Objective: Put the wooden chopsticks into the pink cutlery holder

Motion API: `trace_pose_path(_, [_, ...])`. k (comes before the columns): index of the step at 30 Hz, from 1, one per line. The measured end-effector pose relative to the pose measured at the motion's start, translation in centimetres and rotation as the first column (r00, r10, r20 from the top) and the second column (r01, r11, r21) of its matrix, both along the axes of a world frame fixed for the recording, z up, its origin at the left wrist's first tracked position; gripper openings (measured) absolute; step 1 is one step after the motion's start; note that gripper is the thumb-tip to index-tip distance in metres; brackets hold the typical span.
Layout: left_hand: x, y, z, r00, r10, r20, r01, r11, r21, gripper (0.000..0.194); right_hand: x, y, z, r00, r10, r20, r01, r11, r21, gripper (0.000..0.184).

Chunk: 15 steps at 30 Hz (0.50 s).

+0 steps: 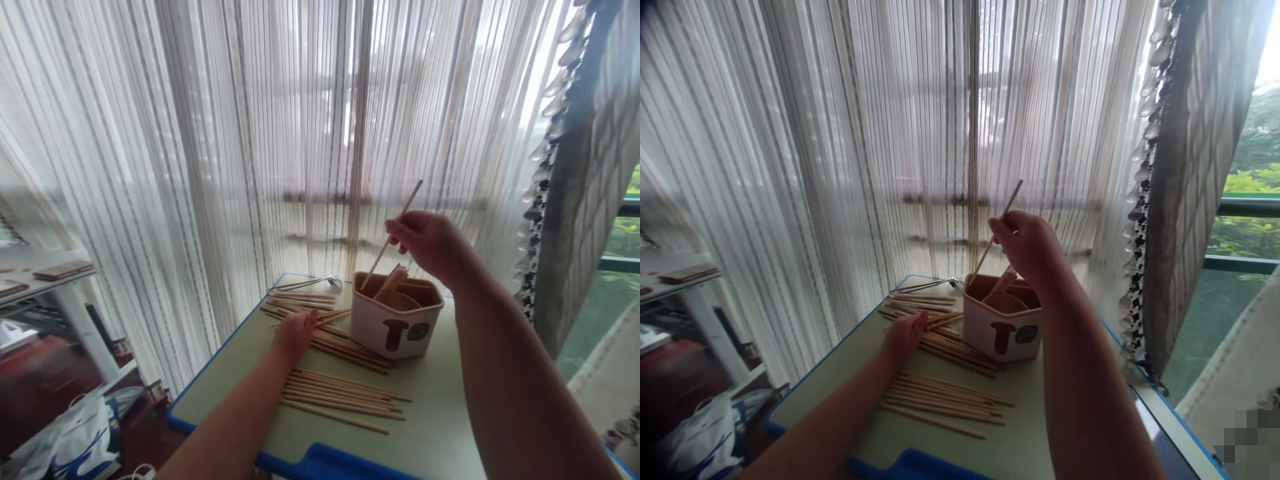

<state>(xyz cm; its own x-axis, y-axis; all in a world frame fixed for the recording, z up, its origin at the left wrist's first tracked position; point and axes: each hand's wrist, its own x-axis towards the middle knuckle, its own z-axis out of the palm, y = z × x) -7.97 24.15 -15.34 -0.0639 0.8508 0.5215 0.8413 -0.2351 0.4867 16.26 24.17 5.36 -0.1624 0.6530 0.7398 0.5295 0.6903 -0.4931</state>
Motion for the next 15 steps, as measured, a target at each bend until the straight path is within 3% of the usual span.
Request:
trace_pose_path(3, [-0.1,0.1,-0.1,1.000,-0.007,0.020,0.006,1.000,0.003,0.054,1.6,2.3,-0.5,0.976,-0.218,0.018,0.215,0.970,0.113,0.036])
trace_pose_path(5, [-0.2,0.1,-0.2,0.999,-0.012,0.032,0.011,1.000,0.010,0.053,2.1,3.8,-1.7,0.952,-0.287,0.108,0.275,0.954,0.117,0.035])
trace_pose_path(10, [-0.4,0.3,-0.4,1.000,0.003,0.030,-0.004,1.000,0.012,0.050,2.2,6.2,-3.5,0.882,-0.222,0.416,0.291,0.951,-0.108,0.032])
trace_pose_path(15, [-0.7,0.5,-0.5,0.999,0.020,0.037,-0.021,1.000,0.020,0.050,2.3,6.4,-3.3,0.889,-0.207,0.409,0.298,0.939,-0.173,0.028])
